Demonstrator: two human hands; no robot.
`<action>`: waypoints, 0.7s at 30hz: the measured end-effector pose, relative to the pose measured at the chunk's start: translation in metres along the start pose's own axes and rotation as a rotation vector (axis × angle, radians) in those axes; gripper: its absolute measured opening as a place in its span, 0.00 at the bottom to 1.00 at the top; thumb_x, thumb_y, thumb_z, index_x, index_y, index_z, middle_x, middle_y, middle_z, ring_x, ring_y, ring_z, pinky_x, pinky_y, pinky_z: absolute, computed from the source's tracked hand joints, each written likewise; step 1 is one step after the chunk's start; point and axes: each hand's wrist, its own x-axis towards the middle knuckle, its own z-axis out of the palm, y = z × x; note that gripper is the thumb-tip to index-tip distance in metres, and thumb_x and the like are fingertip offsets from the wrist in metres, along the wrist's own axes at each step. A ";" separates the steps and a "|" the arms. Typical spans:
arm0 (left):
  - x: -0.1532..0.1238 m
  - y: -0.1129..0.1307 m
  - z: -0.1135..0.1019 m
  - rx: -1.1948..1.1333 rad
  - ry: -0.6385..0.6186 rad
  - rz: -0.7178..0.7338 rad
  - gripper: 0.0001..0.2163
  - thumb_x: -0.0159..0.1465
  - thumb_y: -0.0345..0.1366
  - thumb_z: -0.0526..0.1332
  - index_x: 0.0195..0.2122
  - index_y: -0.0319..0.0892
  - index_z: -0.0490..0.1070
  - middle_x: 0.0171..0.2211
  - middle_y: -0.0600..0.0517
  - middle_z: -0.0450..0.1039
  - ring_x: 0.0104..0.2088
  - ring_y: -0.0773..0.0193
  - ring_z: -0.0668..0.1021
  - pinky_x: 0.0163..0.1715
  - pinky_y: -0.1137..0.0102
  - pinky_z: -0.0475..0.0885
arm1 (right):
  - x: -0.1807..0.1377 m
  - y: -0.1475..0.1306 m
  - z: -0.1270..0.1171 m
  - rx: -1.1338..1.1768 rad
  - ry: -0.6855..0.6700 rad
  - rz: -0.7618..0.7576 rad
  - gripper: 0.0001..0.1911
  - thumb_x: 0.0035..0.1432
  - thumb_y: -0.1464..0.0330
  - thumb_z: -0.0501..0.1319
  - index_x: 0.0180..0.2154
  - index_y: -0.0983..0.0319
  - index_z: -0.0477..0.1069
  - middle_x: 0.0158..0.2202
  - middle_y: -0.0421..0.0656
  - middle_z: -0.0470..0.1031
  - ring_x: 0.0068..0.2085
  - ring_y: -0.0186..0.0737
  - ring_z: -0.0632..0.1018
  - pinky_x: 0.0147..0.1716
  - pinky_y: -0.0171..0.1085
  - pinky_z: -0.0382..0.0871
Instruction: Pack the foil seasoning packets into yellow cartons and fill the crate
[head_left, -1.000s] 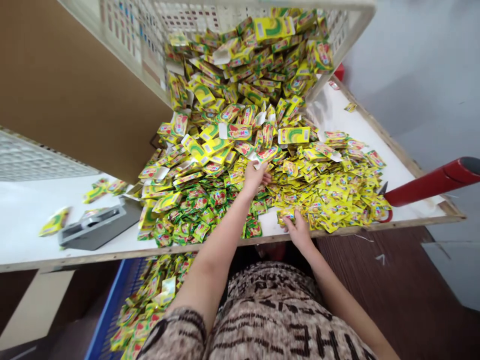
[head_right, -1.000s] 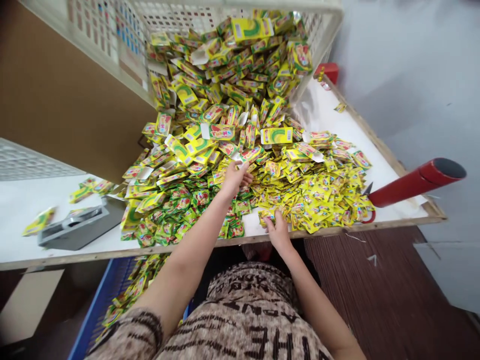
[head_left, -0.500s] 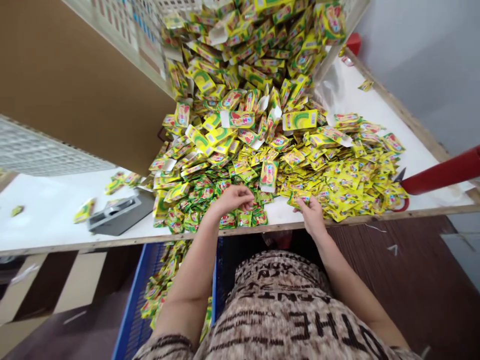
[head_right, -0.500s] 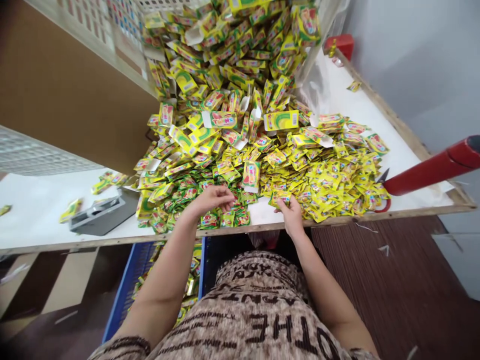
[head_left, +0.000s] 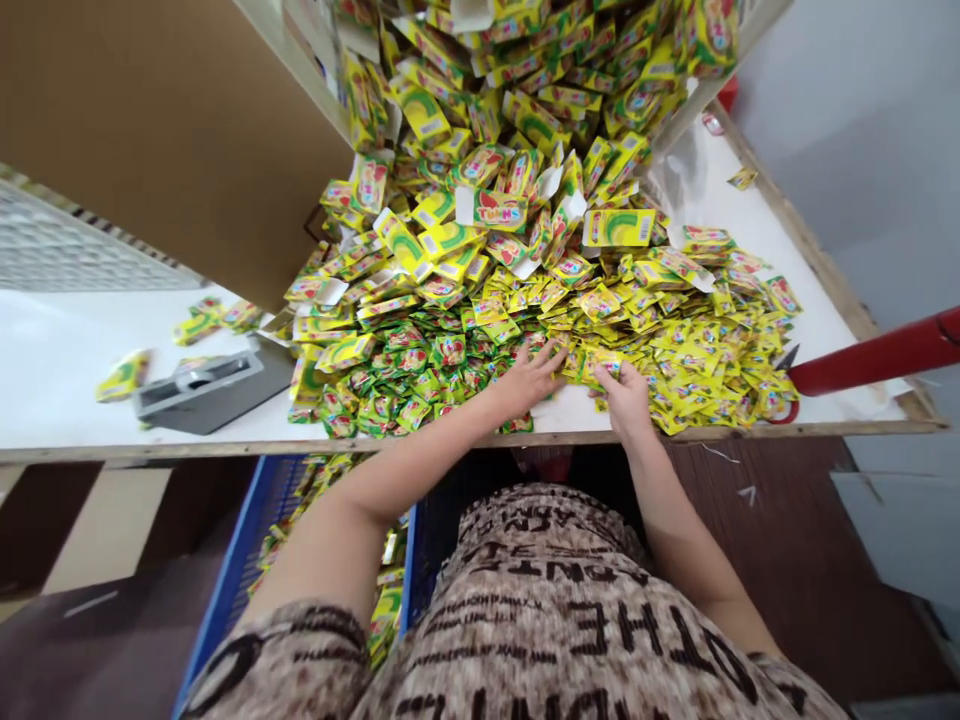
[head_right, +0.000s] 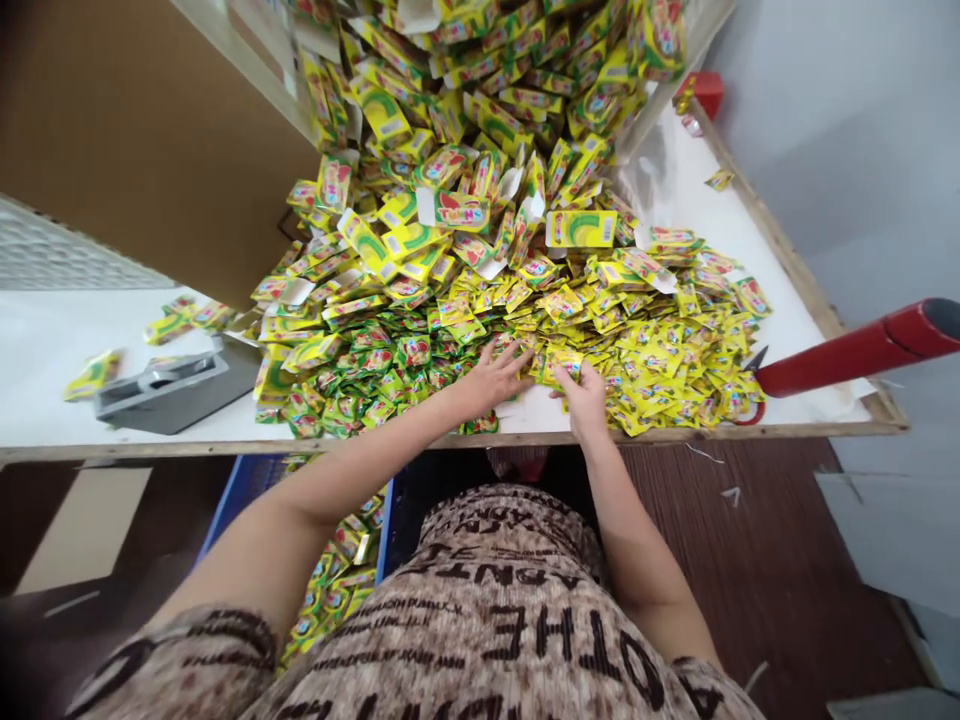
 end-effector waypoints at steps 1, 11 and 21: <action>0.001 -0.002 -0.001 0.027 -0.008 0.036 0.18 0.61 0.21 0.54 0.48 0.44 0.72 0.68 0.41 0.52 0.70 0.43 0.51 0.62 0.36 0.44 | -0.006 0.002 -0.007 0.014 0.033 0.018 0.21 0.43 0.58 0.70 0.37 0.62 0.71 0.35 0.41 0.77 0.31 0.36 0.76 0.22 0.32 0.71; 0.017 0.048 0.015 -0.217 0.102 -0.553 0.26 0.52 0.51 0.69 0.44 0.40 0.65 0.34 0.42 0.75 0.36 0.49 0.78 0.38 0.61 0.71 | -0.022 -0.040 -0.001 -0.258 0.172 -0.353 0.13 0.55 0.58 0.64 0.36 0.60 0.70 0.32 0.41 0.74 0.30 0.37 0.73 0.28 0.36 0.70; 0.028 0.082 0.061 -0.360 0.339 -0.846 0.18 0.58 0.42 0.64 0.44 0.38 0.64 0.39 0.37 0.74 0.43 0.47 0.77 0.42 0.61 0.67 | -0.012 -0.018 0.000 -1.116 -0.181 -0.439 0.06 0.51 0.71 0.59 0.24 0.60 0.70 0.29 0.45 0.72 0.33 0.43 0.72 0.37 0.39 0.67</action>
